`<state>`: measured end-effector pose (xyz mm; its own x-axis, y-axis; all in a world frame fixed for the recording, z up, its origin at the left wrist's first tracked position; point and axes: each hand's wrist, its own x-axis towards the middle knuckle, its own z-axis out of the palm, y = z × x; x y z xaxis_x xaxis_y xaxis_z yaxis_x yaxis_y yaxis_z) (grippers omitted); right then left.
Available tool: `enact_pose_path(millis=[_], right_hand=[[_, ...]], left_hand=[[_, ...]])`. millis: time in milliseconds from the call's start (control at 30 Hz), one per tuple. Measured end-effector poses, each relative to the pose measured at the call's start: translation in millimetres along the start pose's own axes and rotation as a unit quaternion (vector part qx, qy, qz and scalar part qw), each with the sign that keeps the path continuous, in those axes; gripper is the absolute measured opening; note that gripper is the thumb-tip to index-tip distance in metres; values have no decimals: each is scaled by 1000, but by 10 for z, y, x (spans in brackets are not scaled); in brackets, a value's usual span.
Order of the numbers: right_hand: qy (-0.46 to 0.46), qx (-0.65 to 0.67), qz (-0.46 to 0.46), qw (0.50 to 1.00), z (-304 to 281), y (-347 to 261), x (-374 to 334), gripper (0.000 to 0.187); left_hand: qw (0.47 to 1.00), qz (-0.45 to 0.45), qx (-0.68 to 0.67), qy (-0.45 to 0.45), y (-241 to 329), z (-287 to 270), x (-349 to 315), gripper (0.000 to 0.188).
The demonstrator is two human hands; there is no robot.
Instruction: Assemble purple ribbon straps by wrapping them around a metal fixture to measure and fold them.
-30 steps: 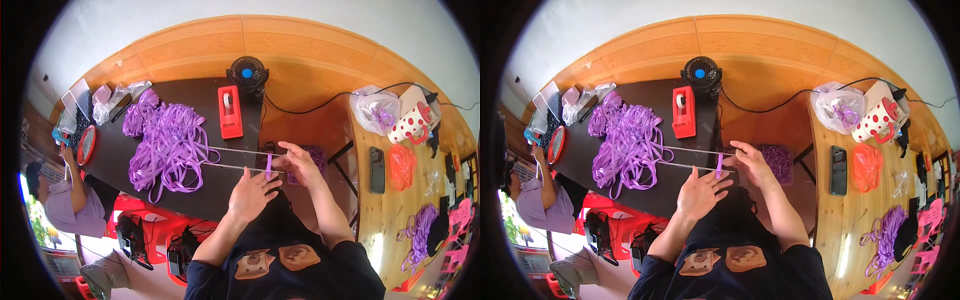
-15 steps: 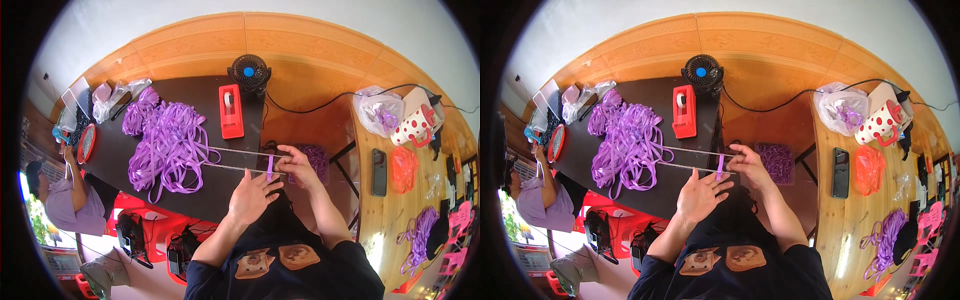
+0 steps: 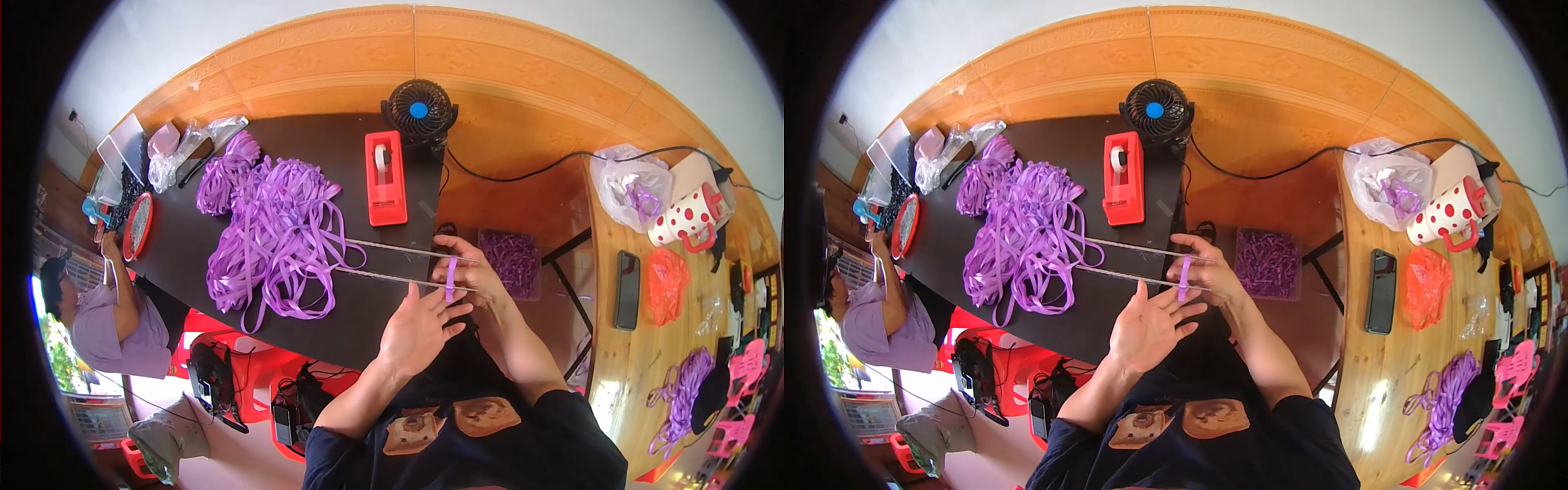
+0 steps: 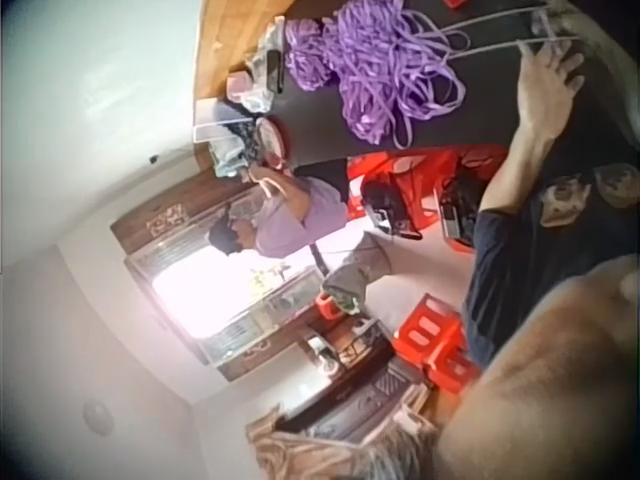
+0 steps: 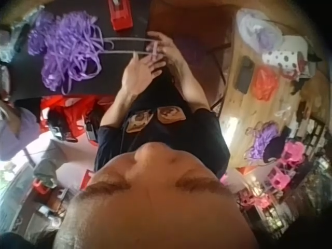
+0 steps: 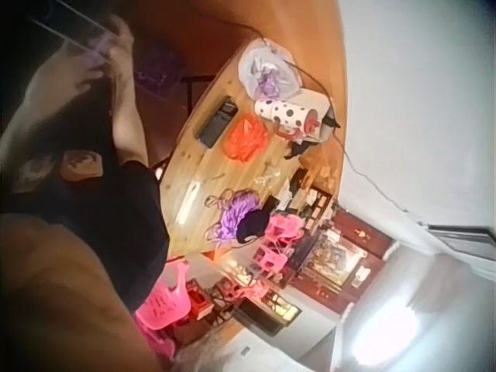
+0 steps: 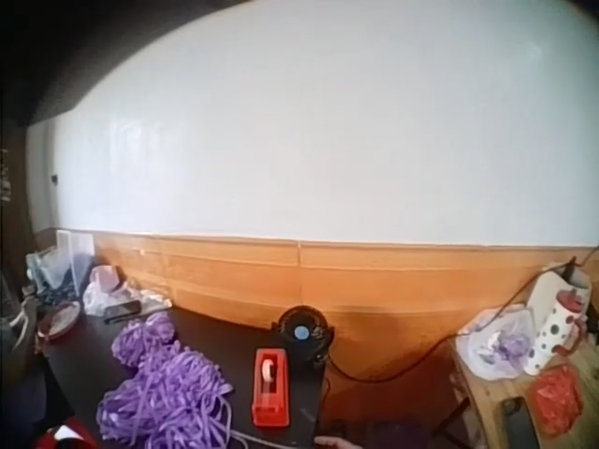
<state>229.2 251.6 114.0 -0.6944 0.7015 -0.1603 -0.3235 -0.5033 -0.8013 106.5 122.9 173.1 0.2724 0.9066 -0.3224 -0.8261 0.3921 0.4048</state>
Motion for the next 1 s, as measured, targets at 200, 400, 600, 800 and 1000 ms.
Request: enact_pose_path(millis=[200,400,600,800,1000], right_hand=[[8,21,5,1000,21,16,22,66],[21,27,-37,999,-43,160,47,63],[58,-76,-61,994,-44,78,-61,53],[107,-334,-235,906,-317,-395,-172,15],[-91,-742,-181,639,328,-858,10,12]], left_hand=[[1000,1,-2,-3,-7,-15,-4,77],[1000,1,2,-2,-22,-12,-2,77],[1000,6,-5,-4,-21,-35,-6,75],[1000,9,12,-13,-20,-58,-7,73],[1000,11,18,-10,-28,-63,-3,75]])
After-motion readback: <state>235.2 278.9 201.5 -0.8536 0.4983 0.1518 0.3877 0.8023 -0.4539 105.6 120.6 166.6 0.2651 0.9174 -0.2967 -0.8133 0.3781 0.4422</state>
